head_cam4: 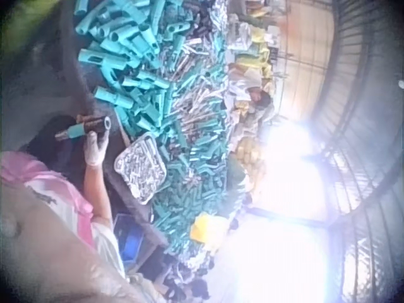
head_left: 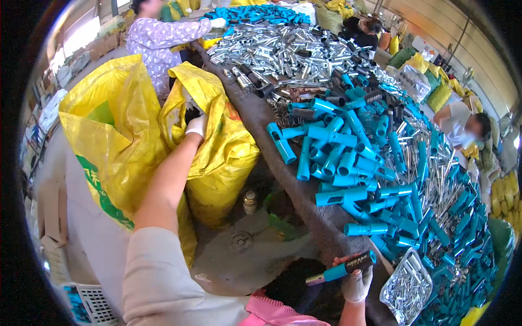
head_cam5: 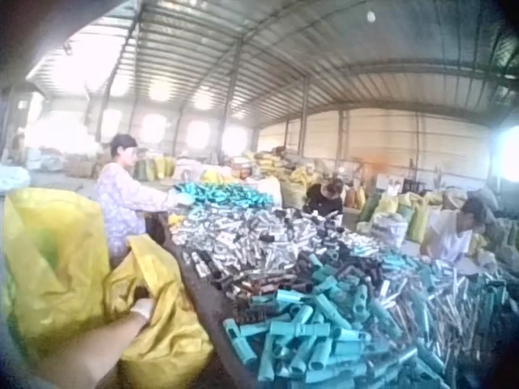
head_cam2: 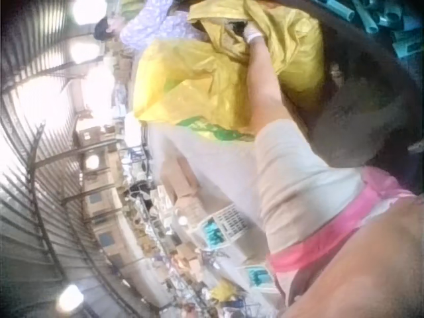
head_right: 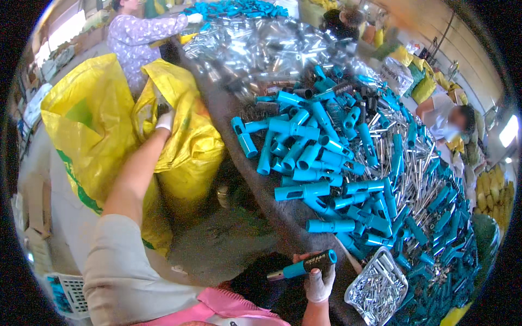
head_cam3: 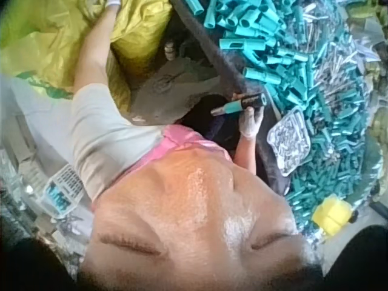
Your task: Assembling metal sleeves into plastic handles at a manufacturing workbench.
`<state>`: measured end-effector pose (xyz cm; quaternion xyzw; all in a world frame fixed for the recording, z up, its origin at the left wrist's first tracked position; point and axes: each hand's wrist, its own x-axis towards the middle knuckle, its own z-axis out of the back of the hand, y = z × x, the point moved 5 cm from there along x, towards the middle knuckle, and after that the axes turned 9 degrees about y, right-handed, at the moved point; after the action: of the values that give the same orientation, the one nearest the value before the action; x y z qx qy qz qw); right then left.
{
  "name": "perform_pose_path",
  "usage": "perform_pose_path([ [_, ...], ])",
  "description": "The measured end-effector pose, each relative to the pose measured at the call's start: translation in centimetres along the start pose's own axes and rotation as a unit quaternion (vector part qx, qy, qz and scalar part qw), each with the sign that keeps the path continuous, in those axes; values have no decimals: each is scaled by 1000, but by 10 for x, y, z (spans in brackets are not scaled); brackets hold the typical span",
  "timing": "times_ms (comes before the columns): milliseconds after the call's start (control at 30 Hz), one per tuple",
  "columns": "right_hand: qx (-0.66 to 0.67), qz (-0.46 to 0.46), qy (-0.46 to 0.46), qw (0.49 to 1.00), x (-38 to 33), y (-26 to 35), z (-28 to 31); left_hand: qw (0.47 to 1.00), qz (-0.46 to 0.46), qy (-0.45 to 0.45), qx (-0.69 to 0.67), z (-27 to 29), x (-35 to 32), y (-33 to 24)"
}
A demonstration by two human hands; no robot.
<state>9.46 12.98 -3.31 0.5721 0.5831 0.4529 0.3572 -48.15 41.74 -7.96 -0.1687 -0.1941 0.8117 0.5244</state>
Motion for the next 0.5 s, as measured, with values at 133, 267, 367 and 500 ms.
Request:
perform_pose_path([
  [133, -26, 15, 31, 999, 6, 7, -4, 994, 21, -104, 2, 49, -22, -24],
  [267, -30, 22, 34, 999, 7, 6, -3, 944, 111, -256, -176, 89, -26, -7],
  [367, -9, 18, 34, 999, 2, 4, -5, 857, 214, -306, -355, 87, -8, 22],
  [500, -27, 6, 35, 999, -3, 5, -4, 648, 214, -223, -696, 61, 45, 46],
])
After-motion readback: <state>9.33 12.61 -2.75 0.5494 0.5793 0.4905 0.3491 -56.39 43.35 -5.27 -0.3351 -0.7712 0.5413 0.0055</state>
